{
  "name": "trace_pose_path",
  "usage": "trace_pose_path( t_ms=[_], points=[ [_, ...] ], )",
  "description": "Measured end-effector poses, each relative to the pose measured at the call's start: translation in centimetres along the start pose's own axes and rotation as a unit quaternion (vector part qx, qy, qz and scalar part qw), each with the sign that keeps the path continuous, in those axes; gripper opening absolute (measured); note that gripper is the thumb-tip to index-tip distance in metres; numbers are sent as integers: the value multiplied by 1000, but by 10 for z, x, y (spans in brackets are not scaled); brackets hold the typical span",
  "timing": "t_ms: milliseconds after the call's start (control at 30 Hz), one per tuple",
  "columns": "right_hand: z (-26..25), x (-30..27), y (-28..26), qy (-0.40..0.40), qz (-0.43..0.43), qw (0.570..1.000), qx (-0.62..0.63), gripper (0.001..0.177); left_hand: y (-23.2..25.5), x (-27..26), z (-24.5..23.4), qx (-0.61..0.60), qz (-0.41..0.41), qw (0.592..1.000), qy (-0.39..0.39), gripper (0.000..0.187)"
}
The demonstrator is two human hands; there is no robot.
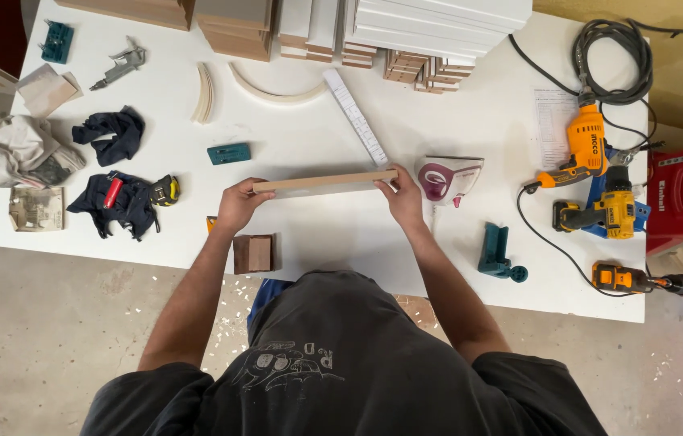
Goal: The person sands a rectangular piece of wood on a workbench using a sanding block. They then use a clothes iron to press a thin strip of material onto the wood. Finally, they use a hand plane to smooth the edge of the wood piece.
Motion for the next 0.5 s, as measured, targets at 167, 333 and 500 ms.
trace_pose_path(
  t_ms=[167,333,500],
  points=[
    [6,-21,-14,34,-360,875,-322,83,6,-4,1,15,-2,1000,-9,29],
    [46,-45,-32,-35,-377,855,-354,86,4,-7,-1,6,2,1000,2,30],
    [123,-95,-76,-105,-443,853,-256,87,-13,-1,2,21,21,999,-21,30]
  ],
)
Point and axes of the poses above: each hand's wrist, its own x-axis towards the middle knuckle, its own z-axis out of the palm, y = z × x, the point moved 4 cm from there along x, towards the middle knuckle, and after that the axes turned 14 degrees about y, right-handed, at the moved point
